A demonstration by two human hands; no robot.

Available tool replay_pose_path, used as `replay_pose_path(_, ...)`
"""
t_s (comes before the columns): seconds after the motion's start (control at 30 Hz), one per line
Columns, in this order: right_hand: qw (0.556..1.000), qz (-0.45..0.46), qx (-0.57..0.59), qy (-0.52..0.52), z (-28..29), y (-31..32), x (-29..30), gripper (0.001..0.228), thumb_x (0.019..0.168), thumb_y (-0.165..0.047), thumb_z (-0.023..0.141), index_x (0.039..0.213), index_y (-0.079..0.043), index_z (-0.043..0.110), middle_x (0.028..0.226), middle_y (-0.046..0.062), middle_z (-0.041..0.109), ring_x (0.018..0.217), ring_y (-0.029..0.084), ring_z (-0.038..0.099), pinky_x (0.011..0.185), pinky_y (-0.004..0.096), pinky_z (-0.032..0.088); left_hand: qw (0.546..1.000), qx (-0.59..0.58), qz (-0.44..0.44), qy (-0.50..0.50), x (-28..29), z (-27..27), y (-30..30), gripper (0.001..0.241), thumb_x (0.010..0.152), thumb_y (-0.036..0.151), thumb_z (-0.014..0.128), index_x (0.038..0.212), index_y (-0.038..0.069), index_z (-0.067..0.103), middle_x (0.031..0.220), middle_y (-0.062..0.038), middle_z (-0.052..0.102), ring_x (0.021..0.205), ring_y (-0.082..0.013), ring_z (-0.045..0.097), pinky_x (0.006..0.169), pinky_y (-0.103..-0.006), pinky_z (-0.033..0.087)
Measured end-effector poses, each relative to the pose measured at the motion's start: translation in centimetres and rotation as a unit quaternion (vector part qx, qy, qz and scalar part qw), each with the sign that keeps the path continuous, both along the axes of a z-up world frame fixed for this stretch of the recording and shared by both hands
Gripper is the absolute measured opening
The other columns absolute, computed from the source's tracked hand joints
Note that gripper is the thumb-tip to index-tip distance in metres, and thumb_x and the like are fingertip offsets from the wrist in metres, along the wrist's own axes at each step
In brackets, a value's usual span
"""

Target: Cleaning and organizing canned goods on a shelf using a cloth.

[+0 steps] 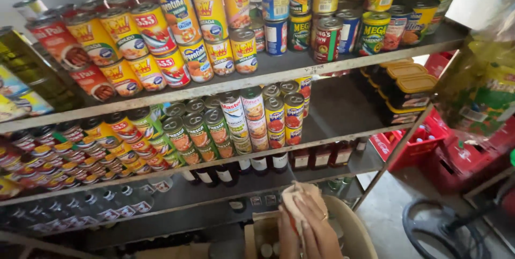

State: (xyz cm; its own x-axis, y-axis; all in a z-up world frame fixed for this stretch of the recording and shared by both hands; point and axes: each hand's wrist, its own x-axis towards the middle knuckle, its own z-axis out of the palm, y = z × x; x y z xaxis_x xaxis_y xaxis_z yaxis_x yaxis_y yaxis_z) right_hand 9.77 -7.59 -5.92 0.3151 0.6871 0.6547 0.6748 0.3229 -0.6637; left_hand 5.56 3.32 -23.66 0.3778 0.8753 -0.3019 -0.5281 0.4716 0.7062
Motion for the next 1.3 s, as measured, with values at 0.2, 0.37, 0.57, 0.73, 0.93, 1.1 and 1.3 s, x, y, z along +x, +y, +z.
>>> replay_pose_path(0.2,0.971,0.059,-0.054,0.227,-1.7,0.6,1.7,0.051,0.102,-0.014,0.039,0.148,0.007,0.046,0.153,0.025,0.053,0.146,0.035,0.046,0.119,0.04,0.027,0.985,0.133,0.002,0.111,-1.9,3.9,-1.9,0.058,0.09,0.044,0.067,0.134,0.008,0.057,0.108,-0.01,0.073,0.089,-0.0168,0.07,0.073,-0.0297,0.057)
replay_pose_path(0.37,0.989,0.045,-0.014,0.138,0.7,-0.9,0.2,0.058,0.102,-0.022,0.044,0.152,0.006,0.04,0.156,0.026,0.046,0.148,0.036,0.041,0.119,0.039,0.025,0.992,0.066,0.025,0.105,-0.7,5.1,-2.9,0.05,0.096,0.031,0.065,0.14,0.01,0.054,0.109,-0.007,0.065,0.087,-0.0167,0.057,0.072,-0.0318,0.046)
replay_pose_path(0.57,1.0,-0.024,0.011,0.008,-3.7,-0.5,3.1,0.053,0.097,-0.018,0.051,0.147,-0.001,0.051,0.152,0.023,0.05,0.145,0.035,0.047,0.119,0.038,0.032,0.963,0.22,0.011,0.153,1.2,3.3,-2.4,0.045,0.106,0.032,0.051,0.139,0.002,0.055,0.128,-0.015,0.063,0.109,-0.0216,0.065,0.089,-0.0327,0.053)
replay_pose_path(0.73,0.985,0.011,-0.05,0.163,-1.9,0.1,4.4,0.064,0.079,-0.002,0.049,0.142,0.001,0.057,0.145,0.023,0.06,0.143,0.034,0.049,0.117,0.038,0.03,0.992,-0.116,0.039,0.017,1.6,4.1,-2.7,0.057,0.099,0.044,0.053,0.145,0.01,0.053,0.132,-0.012,0.066,0.114,-0.0238,0.064,0.09,-0.0379,0.052)
replay_pose_path(0.93,0.968,-0.009,-0.116,0.224,-1.7,-0.3,2.3,0.061,0.085,-0.005,0.045,0.146,-0.004,0.053,0.139,0.018,0.065,0.132,0.025,0.061,0.113,0.034,0.034,0.996,-0.02,0.022,0.08,1.3,0.2,-1.4,0.058,0.099,0.042,0.053,0.142,0.004,0.053,0.126,-0.015,0.065,0.107,-0.0265,0.065,0.083,-0.0399,0.055)
replay_pose_path(1.1,0.996,-0.082,0.006,-0.034,-11.3,-0.1,2.4,0.043,0.091,-0.016,0.065,0.134,-0.008,0.066,0.145,0.021,0.061,0.142,0.032,0.056,0.119,0.039,0.041,0.982,0.182,0.035,-0.033,2.7,-3.3,-0.2,0.047,0.107,0.025,0.056,0.141,-0.006,0.045,0.121,-0.027,0.064,0.102,-0.0314,0.066,0.08,-0.0391,0.056)
replay_pose_path(1.3,0.99,0.079,-0.022,0.116,-3.2,-0.9,3.4,0.063,0.074,0.002,0.047,0.135,0.001,0.063,0.147,0.024,0.059,0.14,0.037,0.055,0.115,0.039,0.035,0.957,0.178,0.011,-0.229,0.8,-5.6,-1.9,0.048,0.113,0.016,0.048,0.15,-0.011,0.035,0.121,-0.034,0.06,0.101,-0.0353,0.064,0.078,-0.0423,0.055)
